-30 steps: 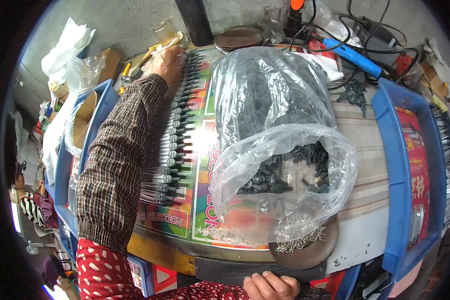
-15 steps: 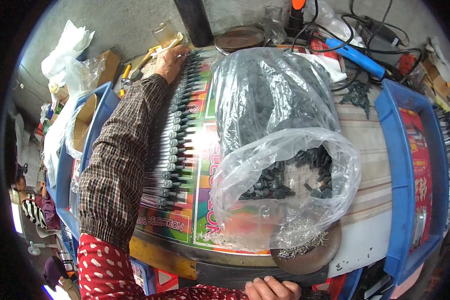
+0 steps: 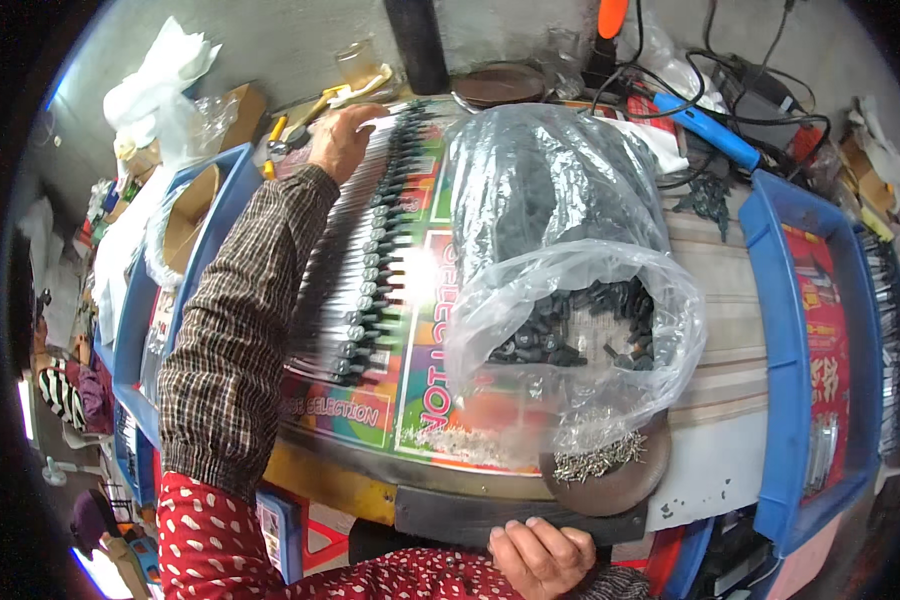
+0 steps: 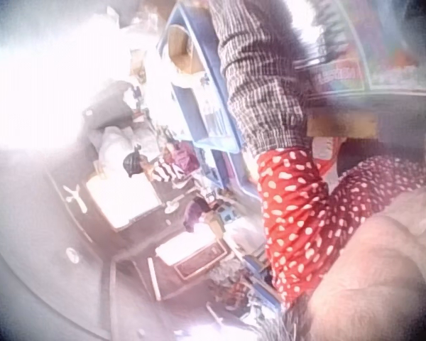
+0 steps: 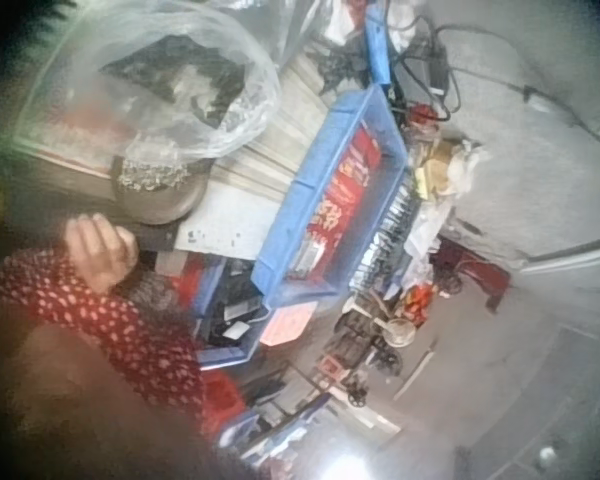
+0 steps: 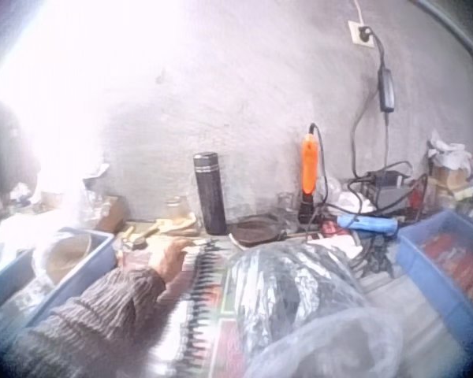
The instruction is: The person inserts small metal pins into plastic housings and metal components by hand.
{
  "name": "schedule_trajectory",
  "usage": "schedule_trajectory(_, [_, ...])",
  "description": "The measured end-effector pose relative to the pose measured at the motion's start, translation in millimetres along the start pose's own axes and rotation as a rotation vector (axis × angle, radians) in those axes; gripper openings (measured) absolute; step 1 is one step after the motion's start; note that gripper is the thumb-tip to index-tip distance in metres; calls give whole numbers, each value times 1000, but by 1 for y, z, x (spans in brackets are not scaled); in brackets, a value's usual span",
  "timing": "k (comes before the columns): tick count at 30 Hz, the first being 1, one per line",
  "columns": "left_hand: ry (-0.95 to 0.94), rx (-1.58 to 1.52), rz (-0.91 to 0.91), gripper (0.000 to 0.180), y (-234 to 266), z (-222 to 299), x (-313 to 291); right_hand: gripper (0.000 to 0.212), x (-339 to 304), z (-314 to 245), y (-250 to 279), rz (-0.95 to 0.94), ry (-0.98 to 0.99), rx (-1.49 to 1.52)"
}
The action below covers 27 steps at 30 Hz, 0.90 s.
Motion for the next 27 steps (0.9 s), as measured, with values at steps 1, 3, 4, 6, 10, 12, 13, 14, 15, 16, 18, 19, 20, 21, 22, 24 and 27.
schedule_trajectory(1, [-79, -53, 49, 27, 7, 2, -13, 20, 1, 0, -2, -4, 17, 7])
schedule_trajectory(3, [-126, -23, 5, 26, 36, 36, -33, 20, 5, -3, -2, -36, 39, -8])
schedule_trajectory(4, [-161, -43, -6, 25, 43, 45, -44, 16, 5, -2, -4, -39, -5, -47])
schedule_trajectory(6, [-183, -61, -61, 25, 67, 66, -71, 15, 3, -4, -4, -27, 22, -41])
schedule_trajectory(10, [-283, -1, -67, 21, 106, 111, -131, 16, -2, 0, -7, 2, -14, -37])
schedule_trajectory(12, [-267, 84, -83, 21, 125, 118, -161, 19, 0, 3, -5, 30, -50, -28])
schedule_trajectory(13, [-267, 160, -94, 21, 139, 123, -175, 19, 1, 1, -4, 35, -33, -14])
schedule_trajectory(14, [-231, 182, -20, 19, 154, 118, -190, 19, 0, 2, -7, 50, -50, -22])
schedule_trajectory(15, [-208, 199, 11, 17, 168, 110, -202, 19, 0, 5, -9, 65, -71, -34])
schedule_trajectory(16, [-155, 243, 63, 18, 188, 101, -214, 18, 0, 4, -8, 79, -68, -9])
schedule_trajectory(18, [-39, 344, 128, 18, 224, 83, -234, 17, 1, 2, -7, 99, -65, -6])
schedule_trajectory(19, [24, 401, 140, 17, 239, 71, -243, 16, 1, 2, -6, 117, -74, -13])
schedule_trajectory(20, [92, 427, 142, 13, 252, 54, -250, 15, 3, 1, -4, 139, -66, 4])
schedule_trajectory(21, [145, 424, 166, 8, 263, 42, -258, 15, 3, 0, -5, 140, -60, 4])
schedule_trajectory(22, [234, 446, 141, 9, 270, 25, -267, 14, 3, 1, -7, 153, -63, 7])
schedule_trajectory(24, [370, 464, 63, 11, 280, -10, -286, 14, 3, 0, -6, 181, -69, 7])
schedule_trajectory(27, [532, 396, -55, 15, 280, -59, -317, 14, 7, -3, -3, 189, -79, 21])
Point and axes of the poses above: each hand's wrist, its own x-axis towards the middle knuckle, its own y-axis out of the back of the hand, z = x × y, the point moved 9 cm from there along x, towards the middle knuckle, and after that the axes turned 4 degrees about -y, right-handed, at the moved point
